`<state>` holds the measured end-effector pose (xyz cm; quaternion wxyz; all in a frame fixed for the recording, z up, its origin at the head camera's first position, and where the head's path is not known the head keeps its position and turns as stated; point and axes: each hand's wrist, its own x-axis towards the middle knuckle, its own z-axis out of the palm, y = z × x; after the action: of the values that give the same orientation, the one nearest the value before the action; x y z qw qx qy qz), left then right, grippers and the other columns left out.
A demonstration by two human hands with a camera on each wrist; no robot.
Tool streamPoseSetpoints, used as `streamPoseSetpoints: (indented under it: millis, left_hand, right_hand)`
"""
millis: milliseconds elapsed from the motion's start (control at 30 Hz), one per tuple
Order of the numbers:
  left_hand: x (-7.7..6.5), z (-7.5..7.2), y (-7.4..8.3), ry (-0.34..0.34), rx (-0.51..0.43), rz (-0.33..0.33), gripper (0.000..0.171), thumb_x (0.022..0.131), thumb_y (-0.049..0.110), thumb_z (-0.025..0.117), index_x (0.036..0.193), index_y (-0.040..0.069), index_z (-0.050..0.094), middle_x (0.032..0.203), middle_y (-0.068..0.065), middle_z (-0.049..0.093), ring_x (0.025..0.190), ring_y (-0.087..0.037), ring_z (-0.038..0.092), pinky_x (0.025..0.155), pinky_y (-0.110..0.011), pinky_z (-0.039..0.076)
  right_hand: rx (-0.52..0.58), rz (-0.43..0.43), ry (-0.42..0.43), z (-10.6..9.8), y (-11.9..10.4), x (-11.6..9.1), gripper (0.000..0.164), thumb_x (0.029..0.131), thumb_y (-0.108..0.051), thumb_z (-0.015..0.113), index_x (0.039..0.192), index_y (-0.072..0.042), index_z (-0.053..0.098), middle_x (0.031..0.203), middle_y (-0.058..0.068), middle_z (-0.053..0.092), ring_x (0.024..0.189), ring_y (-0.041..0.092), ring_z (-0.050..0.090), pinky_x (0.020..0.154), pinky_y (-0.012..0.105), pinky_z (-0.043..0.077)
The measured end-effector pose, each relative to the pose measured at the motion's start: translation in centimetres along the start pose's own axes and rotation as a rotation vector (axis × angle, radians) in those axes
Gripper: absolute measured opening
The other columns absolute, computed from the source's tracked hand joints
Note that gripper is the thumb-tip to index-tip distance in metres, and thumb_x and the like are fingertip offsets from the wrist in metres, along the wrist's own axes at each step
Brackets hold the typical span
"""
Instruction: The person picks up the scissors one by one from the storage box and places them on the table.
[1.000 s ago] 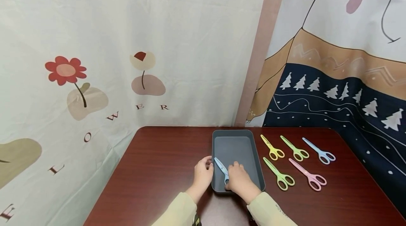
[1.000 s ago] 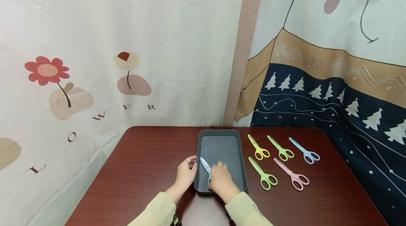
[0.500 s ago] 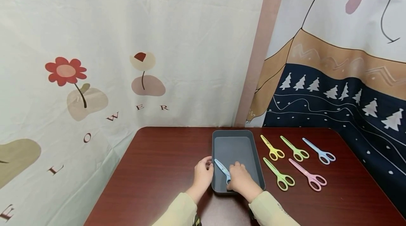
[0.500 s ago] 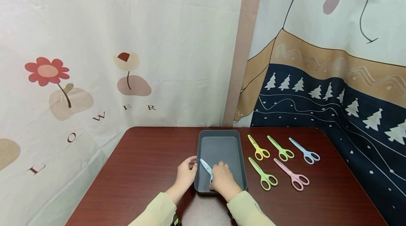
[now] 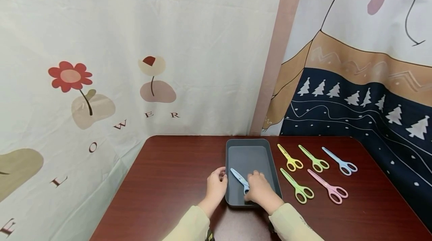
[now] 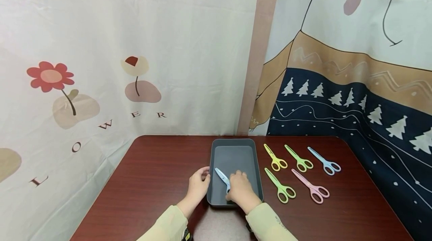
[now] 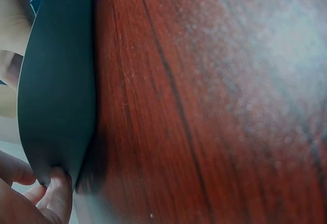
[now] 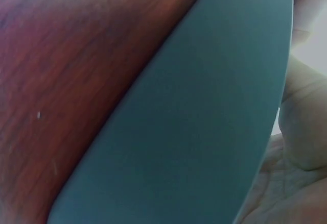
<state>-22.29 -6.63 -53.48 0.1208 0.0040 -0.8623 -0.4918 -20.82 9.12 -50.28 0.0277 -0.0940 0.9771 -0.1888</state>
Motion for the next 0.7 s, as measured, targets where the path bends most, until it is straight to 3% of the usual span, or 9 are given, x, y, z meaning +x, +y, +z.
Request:
streamPoseSetpoints:
  millis: [700]
  left_hand:
    - [0.1, 0.1, -0.3, 0.001, -0.016, 0.017, 0.025, 0.084, -0.005, 0.06, 0.109, -0.004, 0.065, 0.09, -0.012, 0.066, 0.078, -0.02, 0.065, 0.065, -0.024, 0.052]
  right_hand:
    - [0.002, 0.0, 0.055, -1.9, 2.9, 0.3, 0.044, 0.055, -0.021, 0.083, 0.089, -0.003, 0.062, 0.083, 0.008, 0.049, 0.077, 0.023, 0.042, 0.057, 0.032, 0.04]
